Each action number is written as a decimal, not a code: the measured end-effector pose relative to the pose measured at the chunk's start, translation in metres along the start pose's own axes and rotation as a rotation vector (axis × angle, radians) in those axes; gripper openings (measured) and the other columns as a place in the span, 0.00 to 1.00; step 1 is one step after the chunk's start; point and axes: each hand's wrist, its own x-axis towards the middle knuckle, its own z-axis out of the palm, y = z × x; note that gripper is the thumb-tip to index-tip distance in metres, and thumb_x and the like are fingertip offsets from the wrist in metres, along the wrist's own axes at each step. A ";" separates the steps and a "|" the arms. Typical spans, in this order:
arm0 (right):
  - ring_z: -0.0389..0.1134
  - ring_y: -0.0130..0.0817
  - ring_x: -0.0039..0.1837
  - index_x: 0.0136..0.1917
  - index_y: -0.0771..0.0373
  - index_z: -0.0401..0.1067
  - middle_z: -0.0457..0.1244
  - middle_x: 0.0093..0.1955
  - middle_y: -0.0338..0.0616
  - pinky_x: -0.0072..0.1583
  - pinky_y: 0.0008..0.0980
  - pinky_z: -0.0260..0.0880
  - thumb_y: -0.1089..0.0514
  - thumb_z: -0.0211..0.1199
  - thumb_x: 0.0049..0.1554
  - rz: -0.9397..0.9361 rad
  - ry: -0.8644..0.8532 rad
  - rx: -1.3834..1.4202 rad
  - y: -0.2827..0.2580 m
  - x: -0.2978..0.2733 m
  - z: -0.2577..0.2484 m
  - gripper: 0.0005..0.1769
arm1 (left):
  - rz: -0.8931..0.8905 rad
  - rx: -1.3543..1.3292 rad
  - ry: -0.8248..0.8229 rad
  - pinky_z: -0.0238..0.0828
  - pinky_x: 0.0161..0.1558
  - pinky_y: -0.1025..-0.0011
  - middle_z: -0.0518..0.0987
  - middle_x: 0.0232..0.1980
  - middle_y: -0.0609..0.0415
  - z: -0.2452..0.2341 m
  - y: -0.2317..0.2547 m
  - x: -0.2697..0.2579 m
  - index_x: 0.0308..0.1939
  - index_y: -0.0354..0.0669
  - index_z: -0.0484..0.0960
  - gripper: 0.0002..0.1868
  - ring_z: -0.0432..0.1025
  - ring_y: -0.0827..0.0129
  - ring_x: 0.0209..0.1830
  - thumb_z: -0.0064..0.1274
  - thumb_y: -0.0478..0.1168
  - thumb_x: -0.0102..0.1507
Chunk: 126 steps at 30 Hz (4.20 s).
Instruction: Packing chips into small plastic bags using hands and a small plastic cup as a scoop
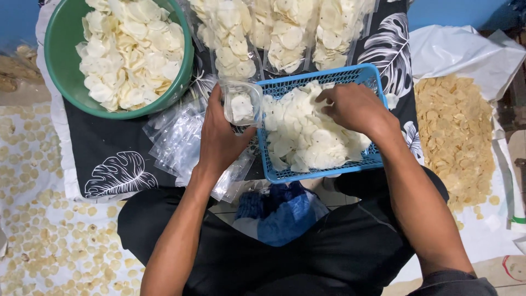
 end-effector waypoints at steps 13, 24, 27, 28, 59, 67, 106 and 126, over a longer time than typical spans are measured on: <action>0.73 0.65 0.47 0.52 0.63 0.78 0.71 0.43 0.58 0.49 0.59 0.74 0.66 0.57 0.60 -0.046 0.049 0.131 0.007 0.026 0.020 0.11 | 0.040 0.073 -0.019 0.62 0.67 0.42 0.62 0.71 0.26 0.007 -0.007 -0.001 0.76 0.29 0.50 0.56 0.62 0.32 0.70 0.71 0.34 0.52; 0.69 0.61 0.56 0.53 0.61 0.76 0.67 0.51 0.57 0.52 0.55 0.72 0.63 0.53 0.62 -0.191 0.038 0.035 0.013 0.036 0.048 0.11 | 0.126 0.098 0.054 0.63 0.68 0.47 0.65 0.70 0.31 0.016 -0.011 -0.001 0.75 0.28 0.53 0.52 0.63 0.38 0.71 0.71 0.37 0.55; 0.70 0.64 0.57 0.51 0.61 0.76 0.68 0.52 0.59 0.54 0.60 0.72 0.63 0.53 0.61 -0.212 -0.086 0.027 0.017 0.039 0.054 0.11 | 0.159 0.099 0.055 0.64 0.68 0.47 0.65 0.70 0.32 0.016 -0.008 0.000 0.76 0.29 0.53 0.52 0.64 0.39 0.71 0.70 0.36 0.56; 0.71 0.62 0.55 0.51 0.59 0.78 0.69 0.52 0.57 0.54 0.57 0.73 0.61 0.54 0.61 -0.176 -0.117 0.000 0.020 0.041 0.057 0.11 | 0.167 0.109 0.059 0.65 0.67 0.47 0.66 0.69 0.32 0.015 -0.006 0.000 0.75 0.28 0.54 0.51 0.64 0.39 0.70 0.70 0.36 0.56; 0.71 0.33 0.35 0.53 0.57 0.78 0.71 0.38 0.44 0.35 0.28 0.72 0.64 0.65 0.59 -0.344 0.813 0.620 -0.071 0.011 0.040 0.09 | 0.085 0.115 -0.038 0.61 0.67 0.47 0.65 0.68 0.31 0.018 -0.004 0.001 0.73 0.29 0.55 0.58 0.62 0.37 0.71 0.75 0.46 0.48; 0.73 0.41 0.40 0.60 0.63 0.77 0.72 0.46 0.53 0.39 0.34 0.73 0.64 0.62 0.60 -0.412 0.619 0.633 -0.075 -0.002 0.023 0.14 | 0.015 0.119 -0.055 0.62 0.67 0.47 0.65 0.68 0.36 0.016 -0.001 0.001 0.74 0.34 0.54 0.55 0.61 0.40 0.71 0.71 0.43 0.51; 0.74 0.62 0.54 0.56 0.56 0.79 0.70 0.53 0.55 0.54 0.57 0.75 0.53 0.73 0.52 -0.154 -0.136 -0.012 -0.001 0.065 0.072 0.19 | -0.041 0.042 -0.116 0.75 0.41 0.42 0.71 0.63 0.37 0.004 0.002 0.003 0.72 0.41 0.55 0.46 0.77 0.36 0.43 0.61 0.36 0.53; 0.73 0.63 0.56 0.55 0.57 0.77 0.71 0.52 0.55 0.57 0.58 0.74 0.55 0.68 0.55 -0.153 -0.152 -0.042 -0.003 0.071 0.086 0.14 | 0.012 0.073 -0.059 0.76 0.46 0.40 0.65 0.69 0.32 0.015 -0.002 0.002 0.72 0.37 0.53 0.55 0.75 0.30 0.49 0.71 0.41 0.49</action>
